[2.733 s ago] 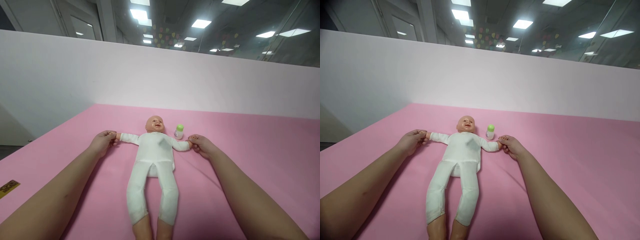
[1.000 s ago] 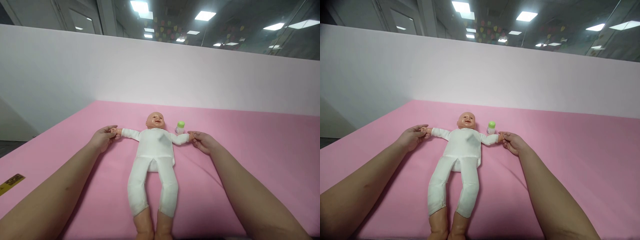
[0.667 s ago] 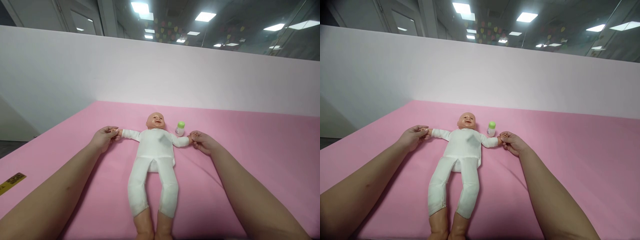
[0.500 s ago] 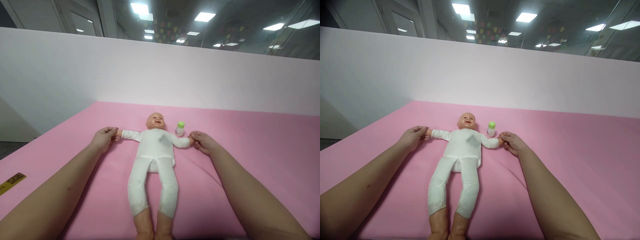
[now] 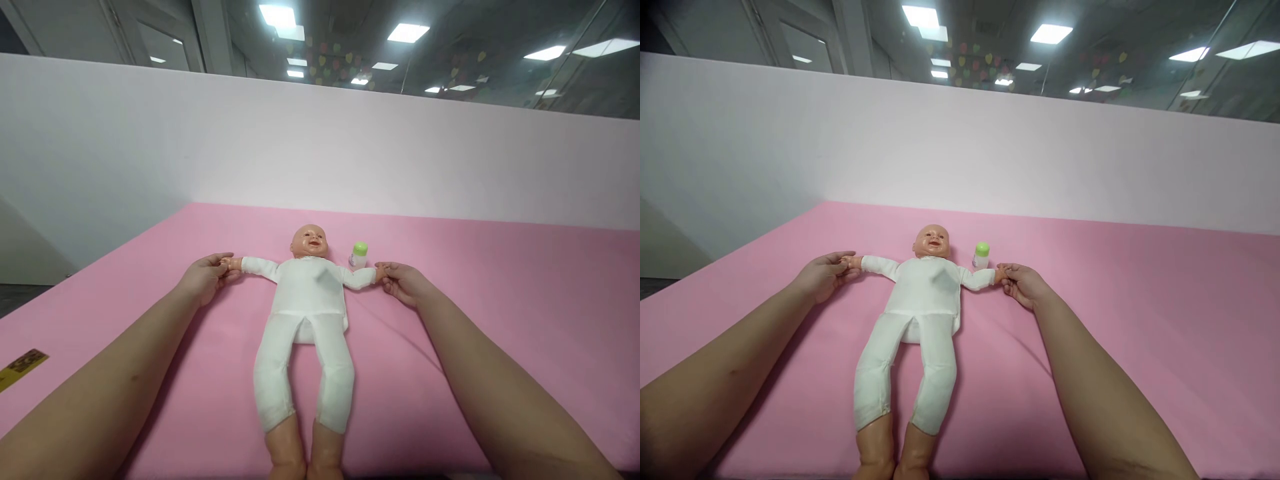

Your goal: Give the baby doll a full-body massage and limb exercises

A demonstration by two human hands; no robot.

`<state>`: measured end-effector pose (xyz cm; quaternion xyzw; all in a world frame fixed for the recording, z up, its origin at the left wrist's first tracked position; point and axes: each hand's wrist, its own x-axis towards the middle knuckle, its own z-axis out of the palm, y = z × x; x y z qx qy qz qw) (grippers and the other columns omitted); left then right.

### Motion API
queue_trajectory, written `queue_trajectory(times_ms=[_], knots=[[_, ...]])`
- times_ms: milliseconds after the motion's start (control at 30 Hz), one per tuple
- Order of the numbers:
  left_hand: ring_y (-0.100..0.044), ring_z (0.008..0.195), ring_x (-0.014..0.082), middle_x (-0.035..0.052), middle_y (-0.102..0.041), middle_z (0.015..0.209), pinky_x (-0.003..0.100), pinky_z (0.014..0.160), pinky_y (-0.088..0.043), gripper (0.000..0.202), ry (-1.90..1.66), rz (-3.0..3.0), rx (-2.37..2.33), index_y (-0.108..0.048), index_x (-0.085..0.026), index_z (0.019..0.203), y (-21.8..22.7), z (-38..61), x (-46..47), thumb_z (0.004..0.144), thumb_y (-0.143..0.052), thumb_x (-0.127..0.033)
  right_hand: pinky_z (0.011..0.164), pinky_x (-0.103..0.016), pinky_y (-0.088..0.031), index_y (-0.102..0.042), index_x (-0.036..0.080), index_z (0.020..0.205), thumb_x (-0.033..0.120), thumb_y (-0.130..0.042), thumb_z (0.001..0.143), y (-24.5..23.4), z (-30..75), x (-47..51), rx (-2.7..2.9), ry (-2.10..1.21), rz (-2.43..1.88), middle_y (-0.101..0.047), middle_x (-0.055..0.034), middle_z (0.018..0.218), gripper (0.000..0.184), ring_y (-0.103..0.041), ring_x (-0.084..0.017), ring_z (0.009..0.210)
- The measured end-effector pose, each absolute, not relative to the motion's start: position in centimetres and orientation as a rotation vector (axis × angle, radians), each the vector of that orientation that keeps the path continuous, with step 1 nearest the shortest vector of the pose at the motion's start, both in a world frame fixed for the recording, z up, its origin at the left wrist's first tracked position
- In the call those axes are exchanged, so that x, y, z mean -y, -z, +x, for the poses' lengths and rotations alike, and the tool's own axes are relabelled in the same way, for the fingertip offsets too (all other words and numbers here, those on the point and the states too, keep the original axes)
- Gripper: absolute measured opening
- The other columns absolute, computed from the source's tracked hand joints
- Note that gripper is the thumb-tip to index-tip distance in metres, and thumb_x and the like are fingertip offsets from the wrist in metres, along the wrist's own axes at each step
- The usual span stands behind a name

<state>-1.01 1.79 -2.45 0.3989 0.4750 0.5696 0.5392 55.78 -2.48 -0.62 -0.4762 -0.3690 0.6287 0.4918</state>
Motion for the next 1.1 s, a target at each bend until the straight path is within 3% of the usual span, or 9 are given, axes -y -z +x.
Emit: queue_trajectory(times_ms=[133,233,433,633,867,967,1100], knots=[[-0.078,0.092,0.0244,0.0169,-0.075,0.113,0.036,0.084,-0.067,0.051,-1.347,0.984,-1.091,-0.069,-0.010,0.123,2.8,-1.3,-1.9,0.074,-0.085,-0.009,0.071,-0.023,-0.064,-0.073,0.020,0.116,0.007,-0.075,0.086,0.7,56.3,2.6,0.871,-1.567,-1.107,-0.071,-0.0100,0.108,0.033,-0.067,-0.015,0.081],[-0.078,0.087,0.0219,0.0147,-0.076,0.108,0.033,0.082,-0.066,0.054,-1.345,1.003,-1.078,-0.071,-0.012,0.119,2.9,-1.1,-1.8,0.069,-0.092,-0.014,0.072,-0.024,-0.064,-0.072,0.023,0.114,0.007,-0.082,0.082,0.9,56.6,2.6,0.911,-1.552,-1.100,-0.071,-0.0078,0.109,0.037,-0.069,-0.016,0.085],[-0.074,0.069,0.0189,0.0115,-0.076,0.090,0.031,0.066,-0.064,0.053,-1.334,1.054,-1.134,-0.071,-0.012,0.110,2.5,-0.6,-1.3,0.067,-0.097,-0.031,0.055,-0.024,-0.055,-0.070,0.022,0.100,0.021,-0.091,0.077,0.8,56.5,2.9,1.057,-1.523,-1.098,-0.069,-0.0033,0.088,0.031,-0.062,-0.012,0.065],[-0.071,0.064,0.0182,0.0102,-0.075,0.083,0.030,0.060,-0.063,0.038,-1.368,1.021,-1.175,-0.073,-0.014,0.100,2.1,-0.1,-1.3,0.078,-0.089,-0.040,0.042,-0.021,-0.038,-0.070,0.018,0.093,0.039,-0.091,0.079,0.7,55.6,2.8,1.056,-1.402,-1.186,-0.063,-0.0011,0.072,0.033,-0.047,-0.008,0.050],[-0.076,0.072,0.0218,0.0170,-0.077,0.094,0.036,0.069,-0.067,0.032,-1.391,0.986,-1.178,-0.073,-0.009,0.110,2.4,-0.2,-1.6,0.084,-0.079,-0.027,0.039,-0.018,-0.033,-0.072,0.018,0.092,0.043,-0.086,0.084,1.4,54.9,2.1,0.944,-1.293,-1.246,-0.060,-0.0019,0.070,0.030,-0.040,-0.007,0.050],[-0.078,0.079,0.0250,0.0188,-0.077,0.102,0.039,0.073,-0.068,0.039,-1.387,0.965,-1.162,-0.072,-0.009,0.116,2.5,-0.5,-1.6,0.079,-0.080,-0.017,0.040,-0.018,-0.038,-0.074,0.017,0.094,0.037,-0.084,0.086,1.4,54.8,2.1,0.930,-1.291,-1.252,-0.061,-0.0038,0.073,0.024,-0.043,-0.008,0.053],[-0.079,0.090,0.0253,0.0192,-0.076,0.113,0.035,0.080,-0.068,0.041,-1.382,0.942,-1.137,-0.072,-0.009,0.116,2.6,-0.7,-1.7,0.076,-0.079,-0.009,0.047,-0.020,-0.049,-0.076,0.015,0.104,0.023,-0.080,0.086,1.1,55.1,2.4,0.956,-1.367,-1.220,-0.069,-0.0097,0.088,0.020,-0.052,-0.010,0.060]])
